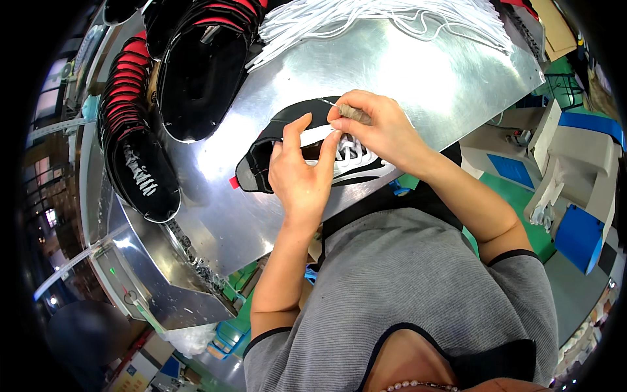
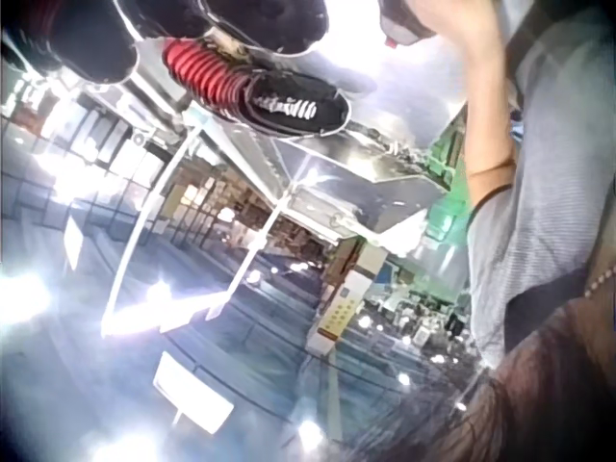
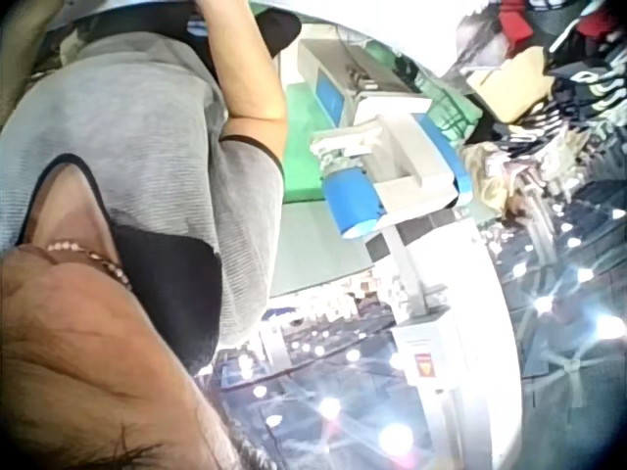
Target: The person threads white laces through the eyelets of black shoe uppers by hand, working on multiple pieces sequentially at a metal table.
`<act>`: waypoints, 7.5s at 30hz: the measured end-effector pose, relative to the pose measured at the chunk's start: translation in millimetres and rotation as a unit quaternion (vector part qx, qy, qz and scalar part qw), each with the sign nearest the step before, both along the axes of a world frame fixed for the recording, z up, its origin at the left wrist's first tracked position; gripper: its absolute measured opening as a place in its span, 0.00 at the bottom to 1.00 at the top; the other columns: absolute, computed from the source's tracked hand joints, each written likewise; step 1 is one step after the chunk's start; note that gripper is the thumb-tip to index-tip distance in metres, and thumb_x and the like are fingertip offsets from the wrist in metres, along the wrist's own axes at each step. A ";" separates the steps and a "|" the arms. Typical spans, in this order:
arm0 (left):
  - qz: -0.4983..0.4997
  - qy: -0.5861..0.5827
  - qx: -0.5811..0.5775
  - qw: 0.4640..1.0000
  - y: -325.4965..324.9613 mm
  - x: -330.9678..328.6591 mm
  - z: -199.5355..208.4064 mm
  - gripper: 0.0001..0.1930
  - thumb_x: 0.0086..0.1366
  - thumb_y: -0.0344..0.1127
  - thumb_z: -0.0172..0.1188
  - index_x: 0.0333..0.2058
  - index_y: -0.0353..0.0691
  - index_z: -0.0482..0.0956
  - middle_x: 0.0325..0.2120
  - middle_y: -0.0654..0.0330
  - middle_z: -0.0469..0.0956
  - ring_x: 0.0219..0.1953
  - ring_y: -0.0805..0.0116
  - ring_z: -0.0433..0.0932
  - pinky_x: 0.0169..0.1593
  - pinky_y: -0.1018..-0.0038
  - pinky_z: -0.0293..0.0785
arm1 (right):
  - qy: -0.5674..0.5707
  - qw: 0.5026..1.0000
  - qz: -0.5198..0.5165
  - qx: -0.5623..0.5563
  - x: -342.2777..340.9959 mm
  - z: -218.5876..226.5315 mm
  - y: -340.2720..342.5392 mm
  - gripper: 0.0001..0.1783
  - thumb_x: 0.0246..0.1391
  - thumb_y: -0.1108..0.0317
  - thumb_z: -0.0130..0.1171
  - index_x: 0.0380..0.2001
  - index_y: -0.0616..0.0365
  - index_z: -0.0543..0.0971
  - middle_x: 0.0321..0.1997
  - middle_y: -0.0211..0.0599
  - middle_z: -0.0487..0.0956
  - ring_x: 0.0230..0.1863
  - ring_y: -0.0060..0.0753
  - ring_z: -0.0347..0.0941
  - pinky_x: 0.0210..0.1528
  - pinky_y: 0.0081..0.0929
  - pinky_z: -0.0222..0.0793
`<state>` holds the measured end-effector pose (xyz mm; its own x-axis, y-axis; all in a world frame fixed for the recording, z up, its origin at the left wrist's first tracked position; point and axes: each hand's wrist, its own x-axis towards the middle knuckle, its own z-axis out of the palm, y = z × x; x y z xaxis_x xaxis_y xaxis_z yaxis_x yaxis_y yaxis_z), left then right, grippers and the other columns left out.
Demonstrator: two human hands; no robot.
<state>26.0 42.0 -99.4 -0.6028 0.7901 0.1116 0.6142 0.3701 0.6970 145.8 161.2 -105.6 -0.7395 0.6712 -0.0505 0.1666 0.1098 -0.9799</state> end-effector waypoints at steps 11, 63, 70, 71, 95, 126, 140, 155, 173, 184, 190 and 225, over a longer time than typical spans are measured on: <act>0.006 -0.002 0.053 0.999 -0.5 4.2 -7.7 0.22 0.54 0.36 0.71 0.48 0.40 0.80 0.37 0.60 0.82 0.34 0.62 0.71 0.42 0.67 0.68 | -0.070 0.989 0.047 0.121 33.2 12.1 -2.2 0.08 0.62 0.68 0.55 0.34 0.62 0.72 0.25 0.41 0.78 0.26 0.42 0.75 0.31 0.34 0.67; -0.053 -0.462 0.020 0.885 19.3 -18.2 11.9 0.20 0.68 0.30 0.57 0.57 0.36 0.68 0.33 0.57 0.80 0.34 0.75 0.76 0.41 0.76 0.75 | 0.225 0.915 0.032 0.335 22.9 -0.2 -50.0 0.11 0.43 0.73 0.69 0.33 0.50 0.83 0.17 0.26 0.69 0.15 0.27 0.66 0.15 0.26 0.57; -0.108 -0.230 -0.046 0.966 -6.7 -18.5 33.0 0.21 0.71 0.34 0.55 0.59 0.35 0.65 0.37 0.49 0.82 0.41 0.65 0.81 0.46 0.71 0.75 | 0.097 0.993 -0.043 -0.055 67.0 -17.1 -54.7 0.09 0.53 0.71 0.66 0.38 0.60 0.85 0.30 0.29 0.83 0.28 0.14 0.74 0.29 0.18 0.67; -0.116 -0.181 -0.031 0.976 -15.3 -17.2 32.9 0.22 0.69 0.33 0.56 0.59 0.35 0.64 0.38 0.46 0.82 0.41 0.59 0.82 0.47 0.69 0.75 | 0.001 0.995 -0.037 -0.097 65.3 -3.8 -46.2 0.09 0.54 0.69 0.66 0.38 0.61 0.85 0.31 0.29 0.83 0.30 0.15 0.75 0.32 0.17 0.68; -0.085 -0.089 -0.004 0.992 -23.5 -1.8 19.5 0.12 0.56 0.31 0.69 0.37 0.35 0.78 0.33 0.52 0.84 0.35 0.58 0.84 0.41 0.69 0.77 | 0.018 0.999 -0.030 0.000 38.6 2.6 -54.4 0.15 0.59 0.62 0.62 0.43 0.57 0.71 0.27 0.38 0.77 0.26 0.34 0.74 0.30 0.27 0.67; -0.178 0.014 0.016 0.984 -28.5 10.3 12.9 0.11 0.61 0.26 0.61 0.44 0.39 0.80 0.28 0.51 0.81 0.29 0.54 0.81 0.34 0.65 0.75 | -0.164 0.973 0.076 0.143 60.3 17.2 -32.4 0.10 0.62 0.66 0.57 0.41 0.60 0.73 0.30 0.45 0.80 0.31 0.44 0.79 0.33 0.35 0.71; -0.292 0.054 -0.007 0.955 -50.1 -6.2 30.4 0.20 0.56 0.28 0.67 0.48 0.32 0.76 0.39 0.47 0.79 0.42 0.49 0.78 0.46 0.63 0.73 | 0.001 0.967 -0.167 0.190 37.8 -20.9 -10.6 0.10 0.60 0.70 0.59 0.43 0.60 0.78 0.30 0.41 0.81 0.28 0.34 0.78 0.32 0.27 0.71; -0.047 -0.561 0.394 0.727 -105.4 -49.6 65.2 0.37 0.58 0.40 0.70 0.60 0.35 0.60 0.55 0.50 0.73 0.58 0.55 0.74 0.61 0.58 0.72 | 0.067 0.954 0.081 -0.279 -42.8 -2.7 -43.1 0.12 0.67 0.64 0.50 0.49 0.57 0.75 0.27 0.20 0.70 0.27 0.10 0.61 0.28 0.14 0.58; 0.183 0.297 -0.128 0.928 -81.6 -169.0 30.9 0.19 0.58 0.27 0.52 0.44 0.16 0.70 0.44 0.29 0.72 0.48 0.32 0.70 0.60 0.51 0.63 | -0.063 0.953 0.005 0.297 -97.1 -4.2 26.7 0.11 0.52 0.66 0.64 0.39 0.54 0.80 0.27 0.40 0.82 0.28 0.44 0.80 0.31 0.37 0.73; 0.254 0.368 -0.187 0.875 -56.8 -415.4 -31.8 0.40 0.65 0.56 0.58 0.58 0.22 0.63 0.54 0.33 0.70 0.55 0.34 0.70 0.56 0.53 0.69 | -0.062 0.890 -0.012 0.451 -106.5 -6.9 84.7 0.15 0.51 0.68 0.61 0.44 0.50 0.81 0.29 0.38 0.82 0.28 0.44 0.79 0.30 0.37 0.72; 0.132 0.192 0.132 0.963 -40.8 -266.1 -8.8 0.24 0.67 0.41 0.61 0.55 0.30 0.71 0.54 0.43 0.71 0.54 0.46 0.72 0.58 0.61 0.67 | -0.123 0.860 0.032 0.494 -123.5 -42.8 128.8 0.07 0.51 0.67 0.60 0.35 0.52 0.80 0.32 0.36 0.82 0.32 0.45 0.79 0.33 0.40 0.72; -0.219 0.163 -0.140 0.952 -21.6 -38.7 41.2 0.13 0.63 0.42 0.63 0.41 0.40 0.79 0.35 0.48 0.78 0.38 0.45 0.77 0.40 0.60 0.71 | 0.287 0.939 0.008 -0.191 111.8 17.0 -17.2 0.16 0.61 0.64 0.57 0.51 0.55 0.71 0.41 0.31 0.78 0.35 0.16 0.70 0.34 0.17 0.66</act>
